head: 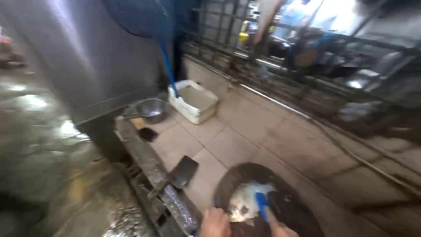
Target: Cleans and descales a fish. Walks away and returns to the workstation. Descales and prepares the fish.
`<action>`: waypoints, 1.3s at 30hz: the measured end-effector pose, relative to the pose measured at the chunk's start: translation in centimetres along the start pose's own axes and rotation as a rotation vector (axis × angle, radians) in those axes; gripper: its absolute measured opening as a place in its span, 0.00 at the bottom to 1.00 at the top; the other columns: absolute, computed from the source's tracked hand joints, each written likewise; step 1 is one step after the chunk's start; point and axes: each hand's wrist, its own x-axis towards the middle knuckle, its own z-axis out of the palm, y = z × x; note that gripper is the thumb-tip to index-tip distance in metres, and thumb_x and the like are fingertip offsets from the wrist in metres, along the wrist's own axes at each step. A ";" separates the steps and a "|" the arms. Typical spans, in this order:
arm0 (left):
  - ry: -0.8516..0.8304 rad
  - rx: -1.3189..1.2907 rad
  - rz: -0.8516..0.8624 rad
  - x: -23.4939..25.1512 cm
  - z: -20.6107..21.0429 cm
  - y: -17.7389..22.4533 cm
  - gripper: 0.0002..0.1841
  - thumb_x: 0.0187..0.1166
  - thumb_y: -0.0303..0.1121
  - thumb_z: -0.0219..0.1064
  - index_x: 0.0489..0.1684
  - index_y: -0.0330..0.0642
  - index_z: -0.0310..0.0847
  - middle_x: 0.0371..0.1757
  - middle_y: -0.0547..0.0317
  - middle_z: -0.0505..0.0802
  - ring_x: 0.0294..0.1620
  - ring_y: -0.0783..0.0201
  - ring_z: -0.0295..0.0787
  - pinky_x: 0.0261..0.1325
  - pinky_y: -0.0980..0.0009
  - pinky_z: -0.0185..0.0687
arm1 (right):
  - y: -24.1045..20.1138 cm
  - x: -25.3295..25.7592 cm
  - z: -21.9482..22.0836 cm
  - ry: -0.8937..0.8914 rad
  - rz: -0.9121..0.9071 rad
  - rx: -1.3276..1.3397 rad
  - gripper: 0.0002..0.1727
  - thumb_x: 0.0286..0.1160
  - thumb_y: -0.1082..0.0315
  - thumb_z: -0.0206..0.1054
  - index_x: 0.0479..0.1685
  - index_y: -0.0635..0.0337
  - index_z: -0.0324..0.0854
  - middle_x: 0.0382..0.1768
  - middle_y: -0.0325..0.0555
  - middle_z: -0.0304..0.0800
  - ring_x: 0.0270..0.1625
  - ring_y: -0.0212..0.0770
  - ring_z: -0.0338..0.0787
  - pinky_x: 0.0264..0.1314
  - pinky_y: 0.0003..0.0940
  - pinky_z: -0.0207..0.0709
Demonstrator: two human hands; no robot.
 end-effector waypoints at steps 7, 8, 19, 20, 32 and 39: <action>0.099 -0.029 -0.013 1.6 1.7 0.0 0.10 0.75 0.40 0.68 0.47 0.54 0.93 0.41 0.59 0.96 0.46 0.56 0.93 0.68 0.44 0.77 | -1.6 5.4 -6.2 -0.205 0.137 -0.162 0.40 0.76 0.63 0.65 0.93 0.37 0.60 0.58 0.66 0.91 0.59 0.69 0.91 0.59 0.72 0.81; 0.095 -0.037 -0.027 2.0 1.8 -0.2 0.10 0.76 0.40 0.68 0.47 0.54 0.93 0.41 0.59 0.96 0.46 0.56 0.93 0.68 0.43 0.76 | -2.7 5.6 -6.7 -0.230 0.066 -0.130 0.39 0.77 0.63 0.65 0.92 0.33 0.62 0.61 0.63 0.91 0.61 0.67 0.91 0.62 0.71 0.81; 0.021 -0.018 0.077 3.3 2.1 -0.9 0.08 0.76 0.44 0.67 0.42 0.58 0.91 0.40 0.61 0.94 0.46 0.54 0.90 0.65 0.43 0.74 | -4.1 9.3 -10.1 -0.345 0.154 -0.200 0.36 0.77 0.63 0.66 0.89 0.33 0.68 0.67 0.58 0.88 0.67 0.63 0.88 0.67 0.70 0.78; 0.025 -0.024 0.075 3.3 2.1 -1.0 0.08 0.75 0.44 0.67 0.42 0.59 0.91 0.39 0.61 0.93 0.46 0.55 0.90 0.65 0.43 0.74 | -4.1 9.6 -10.4 -0.361 0.207 -0.255 0.35 0.76 0.63 0.66 0.87 0.35 0.69 0.66 0.61 0.88 0.67 0.66 0.87 0.65 0.73 0.78; 0.001 -0.096 0.029 3.2 2.6 -1.1 0.09 0.76 0.45 0.65 0.41 0.61 0.92 0.37 0.64 0.93 0.45 0.58 0.90 0.67 0.46 0.73 | -5.6 10.6 -11.5 -0.497 0.046 -0.215 0.36 0.75 0.65 0.68 0.85 0.25 0.72 0.68 0.52 0.89 0.68 0.59 0.89 0.68 0.70 0.78; 0.027 -0.100 0.020 3.0 3.2 -1.1 0.09 0.75 0.47 0.66 0.40 0.62 0.92 0.36 0.67 0.92 0.44 0.61 0.88 0.68 0.49 0.71 | -6.7 9.8 -11.5 -0.507 0.060 -0.266 0.36 0.74 0.64 0.68 0.86 0.24 0.71 0.66 0.54 0.91 0.67 0.61 0.89 0.66 0.71 0.79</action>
